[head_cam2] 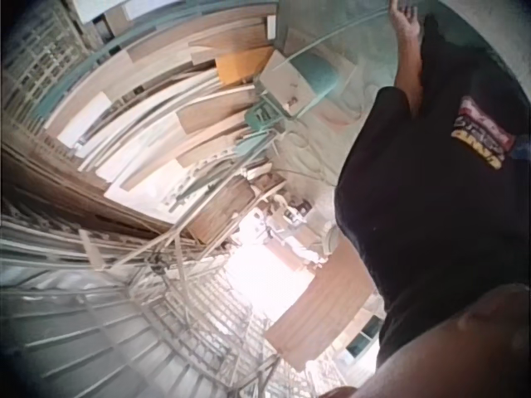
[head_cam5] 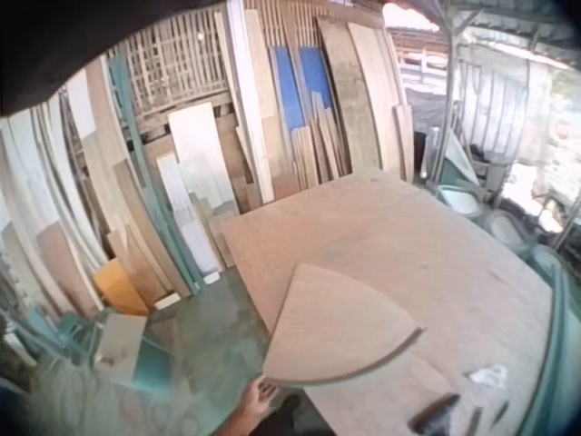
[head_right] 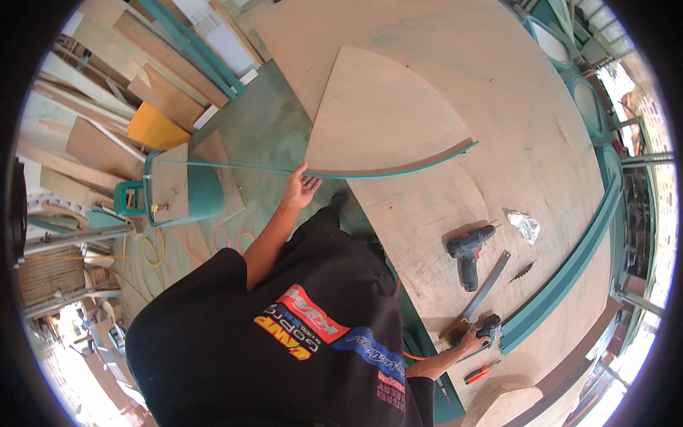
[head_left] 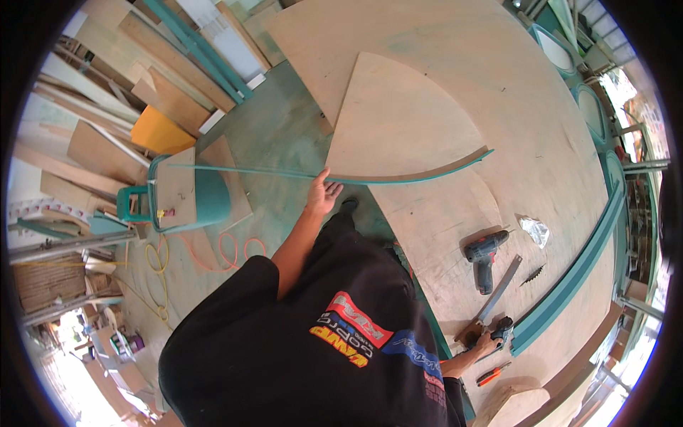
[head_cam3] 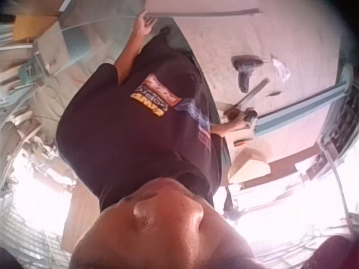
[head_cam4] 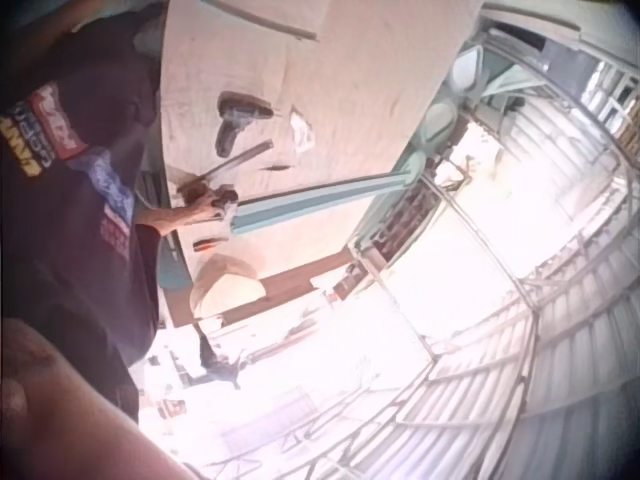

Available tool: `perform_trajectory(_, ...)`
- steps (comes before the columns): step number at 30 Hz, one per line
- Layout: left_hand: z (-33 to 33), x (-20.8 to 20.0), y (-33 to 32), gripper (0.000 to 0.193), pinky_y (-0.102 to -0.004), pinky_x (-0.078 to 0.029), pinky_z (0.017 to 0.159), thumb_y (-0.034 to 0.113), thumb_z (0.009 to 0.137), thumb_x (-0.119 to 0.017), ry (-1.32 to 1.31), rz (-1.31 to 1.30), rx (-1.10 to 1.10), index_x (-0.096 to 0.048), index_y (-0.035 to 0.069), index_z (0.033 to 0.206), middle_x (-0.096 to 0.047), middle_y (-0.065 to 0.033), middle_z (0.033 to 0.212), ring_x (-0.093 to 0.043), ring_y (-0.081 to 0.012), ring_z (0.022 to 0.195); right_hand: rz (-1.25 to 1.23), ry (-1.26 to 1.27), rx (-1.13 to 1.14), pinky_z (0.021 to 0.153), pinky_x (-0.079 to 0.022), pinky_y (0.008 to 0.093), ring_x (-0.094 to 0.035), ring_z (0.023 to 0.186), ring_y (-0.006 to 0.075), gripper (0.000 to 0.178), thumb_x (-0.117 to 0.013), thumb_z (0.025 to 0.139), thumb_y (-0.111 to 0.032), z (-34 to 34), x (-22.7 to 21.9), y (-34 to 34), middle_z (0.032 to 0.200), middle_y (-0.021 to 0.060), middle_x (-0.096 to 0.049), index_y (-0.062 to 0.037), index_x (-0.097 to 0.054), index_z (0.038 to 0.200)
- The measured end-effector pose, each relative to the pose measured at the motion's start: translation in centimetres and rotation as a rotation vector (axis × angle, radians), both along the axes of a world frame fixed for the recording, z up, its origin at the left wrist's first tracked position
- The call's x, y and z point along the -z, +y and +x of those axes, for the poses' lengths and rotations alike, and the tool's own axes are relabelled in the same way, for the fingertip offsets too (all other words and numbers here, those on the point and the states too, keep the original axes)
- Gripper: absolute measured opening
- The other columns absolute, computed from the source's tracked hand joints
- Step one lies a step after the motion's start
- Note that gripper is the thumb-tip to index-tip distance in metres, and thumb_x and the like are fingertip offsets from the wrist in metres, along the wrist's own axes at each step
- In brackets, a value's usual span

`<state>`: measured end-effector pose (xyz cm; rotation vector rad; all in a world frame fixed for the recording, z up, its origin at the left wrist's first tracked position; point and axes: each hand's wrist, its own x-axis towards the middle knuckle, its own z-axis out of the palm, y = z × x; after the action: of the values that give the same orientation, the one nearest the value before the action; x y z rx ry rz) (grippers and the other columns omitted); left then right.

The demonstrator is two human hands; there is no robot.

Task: The person applies glue to the edge of a curved wooden panel, aligns a flexible green edging strip, and secures it using a pneumatic nail gun.

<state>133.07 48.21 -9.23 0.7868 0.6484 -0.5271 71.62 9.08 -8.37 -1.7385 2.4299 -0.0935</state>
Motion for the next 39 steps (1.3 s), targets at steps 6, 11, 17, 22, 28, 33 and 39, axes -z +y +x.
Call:
perform_trajectory(6, 1.7, 2.4, 1.2, 0.090, -0.0499, -0.034, 0.119, 0.036, 0.096, -0.071, -0.008, 0.041, 0.218, -0.018, 0.001, 0.159, -0.017, -0.0274, 0.160, -0.024, -0.0407, 0.148, -0.031, 0.011, -0.093, 0.102, -0.049, 0.0533, -0.064, 0.115, 0.0463, 0.084, -0.066, 0.086, -0.040, -2.1, 0.2, -0.7, 0.123, 0.0285, -0.067, -0.0112, -0.034, 0.158)
perform_trajectory(11, 1.2, 4.7, 0.5, 0.056, -0.0478, -0.050, 0.093, 0.036, 0.097, -0.067, -0.006, 0.222, 0.131, -0.046, 0.005, 0.138, -0.052, -0.0117, 0.129, -0.056, -0.0298, 0.113, 0.000, 0.172, -0.041, 0.103, -0.047, 0.0507, -0.062, 0.119, 0.0400, 0.081, -0.070, 0.089, -0.044, 6.6, -9.9, 1.6, 0.134, 0.0241, -0.063, -0.0048, -0.042, 0.154)
perform_trajectory(17, 1.2, 2.9, 0.6, 0.051, -0.0472, -0.049, 0.095, 0.038, 0.095, -0.070, 0.001, 0.195, 0.256, -0.053, 0.005, 0.129, -0.055, -0.0115, 0.116, -0.059, -0.0279, 0.108, -0.126, -1.239, -0.865, 0.093, -0.047, 0.0365, -0.060, 0.102, 0.0231, 0.053, -0.053, 0.106, -0.025, 29.0, -31.5, 7.8, 0.116, 0.0144, -0.064, 0.0079, -0.047, 0.147)
perform_trajectory(22, 1.9, 3.6, 1.1, 0.041, -0.0435, -0.049, 0.089, 0.041, 0.097, -0.066, 0.004, 0.169, 0.405, -0.058, 0.007, 0.119, -0.060, -0.0077, 0.103, -0.063, -0.0228, 0.101, -0.180, -1.194, -1.785, 0.057, -0.047, 0.0284, -0.061, 0.065, 0.0142, 0.016, -0.070, 0.088, -0.018, 41.0, -45.7, 17.8, 0.079, 0.0032, -0.066, -0.0079, -0.069, 0.100)
perform_trajectory(28, 1.6, 1.7, 0.8, 0.036, -0.0427, -0.051, 0.089, 0.033, 0.097, -0.065, 0.030, 0.174, 0.372, -0.057, 0.004, 0.118, -0.059, -0.0081, 0.101, -0.064, -0.0231, 0.095, -0.533, -1.286, -1.779, 0.049, -0.044, 0.0227, -0.055, 0.056, 0.0099, 0.039, -0.073, 0.077, -0.013, 46.6, -47.3, 24.8, 0.074, -0.0021, -0.064, -0.0251, -0.078, 0.113)
perform_trajectory(33, 2.2, 4.3, 2.8, 0.031, -0.0429, -0.052, 0.095, 0.018, 0.094, -0.066, 0.046, 0.098, 0.166, -0.054, 0.000, 0.117, -0.053, -0.0122, 0.110, -0.056, -0.0258, 0.098, -0.387, -1.380, -1.855, 0.048, -0.043, 0.0231, -0.053, 0.054, 0.0105, 0.029, -0.074, 0.080, -0.017, 46.5, -48.0, 24.1, 0.072, -0.0016, -0.063, -0.0246, -0.077, 0.107)
perform_trajectory(39, 1.1, 5.0, 7.6, 0.027, -0.0412, -0.052, 0.087, 0.014, 0.092, -0.065, 0.029, 0.145, 0.176, -0.057, 0.003, 0.115, -0.056, -0.0101, 0.107, -0.056, -0.0244, 0.097, -0.520, -1.345, -1.771, 0.046, -0.041, 0.0233, -0.053, 0.049, 0.0112, 0.028, -0.076, 0.075, -0.019, 49.0, -46.8, 25.3, 0.073, -0.0005, -0.065, -0.0232, -0.076, 0.103)
